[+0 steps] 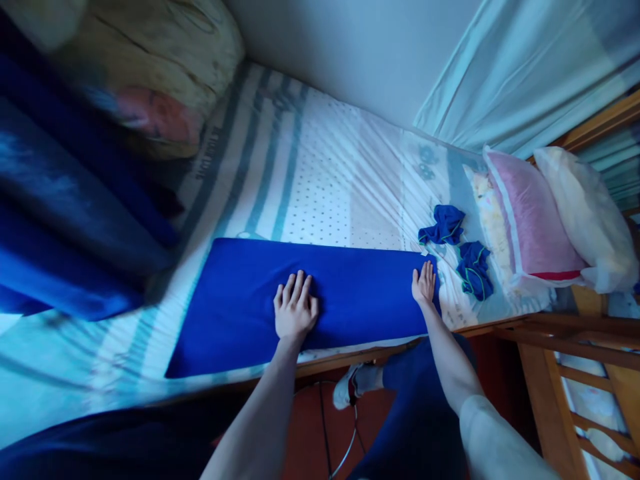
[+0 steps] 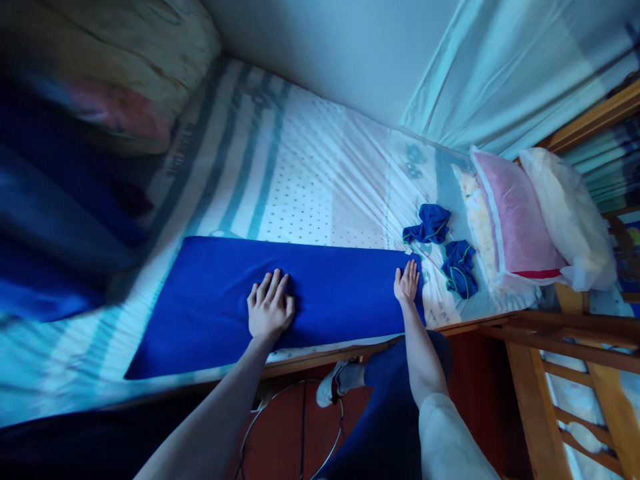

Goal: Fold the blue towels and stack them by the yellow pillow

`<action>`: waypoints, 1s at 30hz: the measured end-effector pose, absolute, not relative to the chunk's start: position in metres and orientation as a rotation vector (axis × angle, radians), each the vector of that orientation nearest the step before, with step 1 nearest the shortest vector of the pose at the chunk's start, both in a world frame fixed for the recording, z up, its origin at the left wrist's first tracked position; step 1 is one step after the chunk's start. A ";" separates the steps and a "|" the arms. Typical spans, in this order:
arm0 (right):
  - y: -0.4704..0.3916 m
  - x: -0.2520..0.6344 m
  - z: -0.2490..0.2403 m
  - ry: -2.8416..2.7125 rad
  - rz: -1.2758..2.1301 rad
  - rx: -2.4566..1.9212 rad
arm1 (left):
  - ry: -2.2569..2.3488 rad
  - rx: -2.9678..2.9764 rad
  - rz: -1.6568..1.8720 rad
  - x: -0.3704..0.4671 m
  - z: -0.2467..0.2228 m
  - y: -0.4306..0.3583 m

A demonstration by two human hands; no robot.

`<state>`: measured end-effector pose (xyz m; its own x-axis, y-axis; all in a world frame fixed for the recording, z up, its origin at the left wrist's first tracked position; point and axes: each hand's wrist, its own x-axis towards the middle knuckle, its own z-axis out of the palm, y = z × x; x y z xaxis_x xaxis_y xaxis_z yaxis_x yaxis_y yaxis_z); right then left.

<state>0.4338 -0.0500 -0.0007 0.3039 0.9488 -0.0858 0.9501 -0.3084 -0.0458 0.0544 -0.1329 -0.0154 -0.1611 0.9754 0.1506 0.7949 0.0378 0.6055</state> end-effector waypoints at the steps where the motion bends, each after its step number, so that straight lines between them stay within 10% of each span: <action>1: -0.061 0.434 0.001 1.813 -0.147 2.557 | 2.014 1.807 0.834 0.054 -0.016 -0.133; 12: -0.169 0.347 0.016 1.853 -0.281 2.970 | 1.853 2.081 0.622 0.058 -0.006 -0.168; 22: -0.273 0.188 0.015 1.109 -2.273 3.115 | 1.268 2.570 0.390 0.062 -0.006 -0.250; 30: -0.261 0.204 0.018 0.773 -2.472 3.083 | 1.220 2.459 0.270 0.063 0.006 -0.245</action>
<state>0.2040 -0.2610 0.0176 0.3244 0.7154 -0.6189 -0.2351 -0.5727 -0.7853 0.0634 -0.2447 0.0064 0.6046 0.7966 0.0029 0.7232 -0.5504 0.4171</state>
